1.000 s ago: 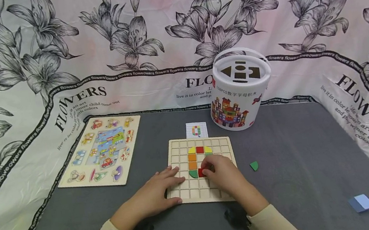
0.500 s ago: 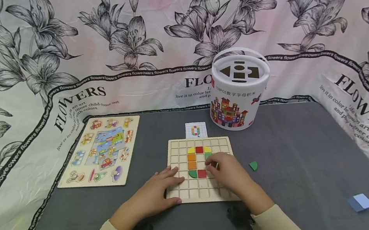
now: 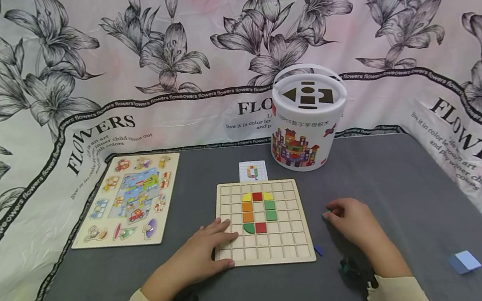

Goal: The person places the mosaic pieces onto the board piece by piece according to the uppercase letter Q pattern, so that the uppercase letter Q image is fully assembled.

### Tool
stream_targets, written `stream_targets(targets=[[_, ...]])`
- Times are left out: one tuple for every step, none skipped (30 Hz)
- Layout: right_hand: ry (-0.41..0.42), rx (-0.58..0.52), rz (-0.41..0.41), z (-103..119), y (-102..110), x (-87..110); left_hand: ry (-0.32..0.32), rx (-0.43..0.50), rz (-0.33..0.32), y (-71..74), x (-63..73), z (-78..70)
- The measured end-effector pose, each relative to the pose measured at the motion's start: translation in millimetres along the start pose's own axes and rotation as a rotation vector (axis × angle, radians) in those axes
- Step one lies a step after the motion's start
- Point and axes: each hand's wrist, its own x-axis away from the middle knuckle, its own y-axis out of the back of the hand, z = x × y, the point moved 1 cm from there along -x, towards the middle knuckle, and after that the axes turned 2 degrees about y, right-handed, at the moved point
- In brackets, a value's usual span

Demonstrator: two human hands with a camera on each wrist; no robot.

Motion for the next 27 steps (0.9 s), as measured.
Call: stream_targets(targets=[[-0.006,-0.002,0.001,-0.8,-1.1,-0.4,0.000,0.000,0.000,0.1,0.1,0.1],[-0.009,-0.001,-0.003,-0.8,-2.2,-0.5,0.000,0.001,0.001,0.1,0.2,0.3],[-0.009,0.001,-0.008,-0.1,-2.9,-0.6,0.000,0.002,0.001,0.1,0.3,0.5],[-0.009,0.005,-0.013,1.3,-3.3,-0.5,0.000,0.002,0.002,0.1,0.3,0.6],[-0.010,0.009,-0.016,2.5,-3.6,-0.5,0.000,0.002,0.002,0.0,0.3,0.7],[-0.013,0.008,-0.018,3.9,-3.5,-0.2,0.000,0.001,0.002,-0.2,0.2,0.9],[-0.018,0.006,-0.018,4.8,-3.3,-0.3,0.000,0.000,0.003,-0.6,0.1,1.2],[-0.025,0.003,-0.017,5.4,-2.9,-0.2,-0.001,-0.002,0.002,-0.7,0.0,1.2],[-0.031,0.000,-0.018,5.5,-2.4,-0.1,0.000,-0.003,0.002,-0.9,-0.2,1.3],[-0.042,-0.009,-0.018,5.5,-1.9,0.2,-0.001,-0.005,0.002,-1.2,-0.4,1.4],[-0.051,-0.021,-0.019,5.2,-1.3,0.6,-0.001,-0.007,0.003,-1.4,-0.6,1.4],[-0.059,-0.033,-0.020,5.0,-1.1,1.3,-0.001,-0.008,0.003,-1.7,-0.8,1.4],[-0.065,-0.048,-0.022,5.5,-1.1,1.8,-0.002,-0.010,0.002,-1.7,-0.9,1.5],[-0.067,-0.063,-0.031,7.0,-1.5,2.6,-0.002,-0.010,0.002,-1.7,-0.9,1.6],[-0.066,-0.087,-0.045,9.8,-2.4,3.4,-0.002,-0.010,0.001,-1.8,-0.9,1.8],[-0.064,-0.118,-0.056,14.4,-3.9,4.0,-0.003,-0.010,0.000,-1.6,-0.8,1.8],[-0.056,-0.153,-0.066,20.7,-6.0,4.6,-0.003,-0.010,-0.001,-1.4,-0.7,1.7],[-0.041,-0.194,-0.073,28.5,-9.3,4.7,-0.003,-0.010,-0.002,-1.1,-0.5,1.5],[-0.028,-0.239,-0.072,37.4,-13.3,4.6,-0.004,-0.010,-0.002,-0.8,-0.3,1.3],[-0.012,-0.282,-0.062,46.9,-18.3,4.1,-0.004,-0.009,-0.003,-0.6,-0.1,1.1],[0.002,-0.326,-0.042,56.6,-23.7,3.2,-0.005,-0.008,-0.003,-0.3,0.0,0.8],[0.015,-0.364,-0.014,65.6,-29.6,2.0,-0.005,-0.007,-0.004,0.0,0.1,0.5],[0.025,-0.394,0.013,73.7,-35.5,0.7,-0.006,-0.008,-0.004,0.2,0.2,0.2],[0.033,-0.415,0.035,80.5,-41.0,-0.7,-0.006,-0.009,-0.005,0.3,0.3,0.0],[0.034,-0.426,0.054,85.8,-45.9,-1.9,-0.005,-0.011,-0.006,0.3,0.3,-0.1],[0.036,-0.429,0.065,89.7,-49.9,-3.2,-0.006,-0.012,-0.007,0.3,0.3,-0.3],[0.034,-0.430,0.067,92.5,-52.8,-4.4,-0.006,-0.013,-0.008,0.4,0.2,-0.5]])
